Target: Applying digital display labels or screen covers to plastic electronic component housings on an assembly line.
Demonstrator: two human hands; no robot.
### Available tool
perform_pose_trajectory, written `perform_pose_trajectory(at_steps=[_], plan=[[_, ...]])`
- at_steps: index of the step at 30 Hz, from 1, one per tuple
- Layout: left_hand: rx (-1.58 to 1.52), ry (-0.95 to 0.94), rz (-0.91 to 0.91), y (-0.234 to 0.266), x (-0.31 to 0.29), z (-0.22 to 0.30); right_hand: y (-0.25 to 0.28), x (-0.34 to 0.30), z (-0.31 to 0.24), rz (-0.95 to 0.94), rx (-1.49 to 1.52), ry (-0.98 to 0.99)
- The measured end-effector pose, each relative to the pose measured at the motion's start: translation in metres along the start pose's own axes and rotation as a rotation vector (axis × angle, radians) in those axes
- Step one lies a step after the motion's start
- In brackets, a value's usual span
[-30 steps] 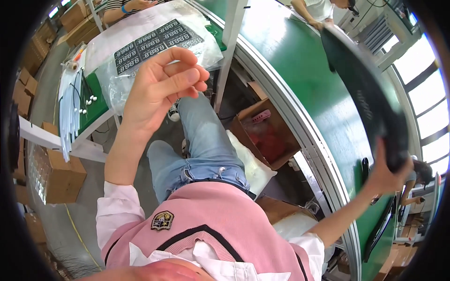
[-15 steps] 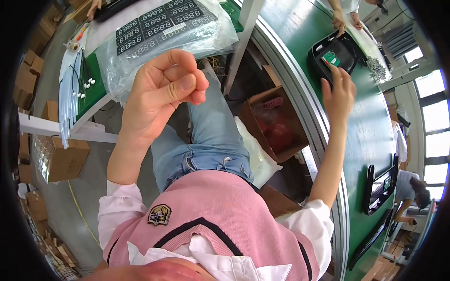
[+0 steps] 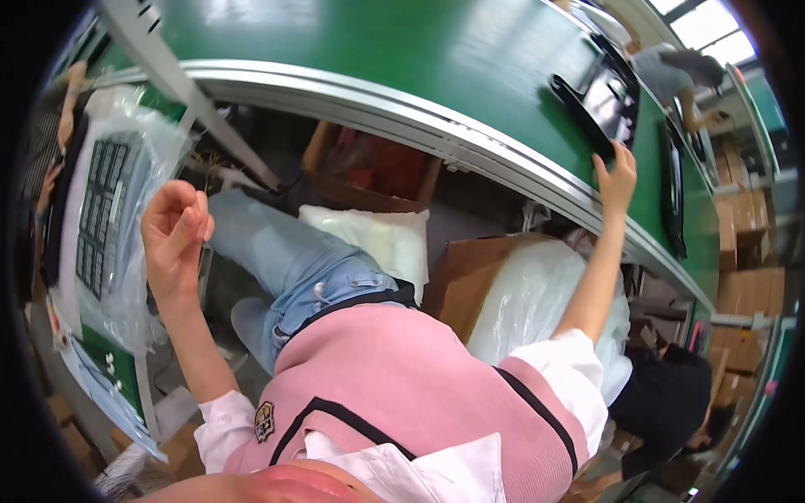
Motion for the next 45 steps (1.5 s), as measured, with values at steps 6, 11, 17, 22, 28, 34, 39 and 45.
perform_pose_trajectory(at_steps=[6, 11, 17, 22, 28, 34, 39, 45], plan=[[0.149, 0.059, 0.031, -0.017, 0.017, -0.005, 0.034, 0.051, -0.151, 0.331, 0.211, 0.087], [1.417, -0.716, 0.004, -0.114, 0.040, 0.049, 0.096, 0.049, -0.353, 0.390, 0.323, 0.476], [1.385, -0.997, -0.237, -0.155, 0.052, 0.041, 0.175, 0.020, -0.431, 0.291, 0.667, 0.751], [1.031, -0.967, 0.005, -0.104, -0.016, 0.101, 0.154, 0.030, -0.300, 0.692, 1.024, 0.264], [0.293, -0.749, 0.766, 0.038, -0.218, 0.114, -0.050, 0.078, -0.298, -0.040, 1.423, -0.151], [0.348, -0.288, 1.292, 0.127, -0.340, 0.124, -0.036, 0.078, -0.559, -0.610, 1.429, 0.522], [1.121, 0.224, 1.563, 0.197, -0.385, 0.130, -0.057, 0.064, -0.689, -0.818, 1.036, 0.647], [2.055, 0.365, 0.956, 0.176, -0.217, 0.127, -0.085, 0.042, -0.719, -0.823, 0.876, 0.700]])
Point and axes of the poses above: each hand's wrist, its own x-axis towards the middle knuckle, its own y-axis out of the back of the hand, z = x × y, the point moved 10 cm from there along x, towards the middle knuckle, and after that the axes turned 7 degrees about -z, right-handed, at the moved point
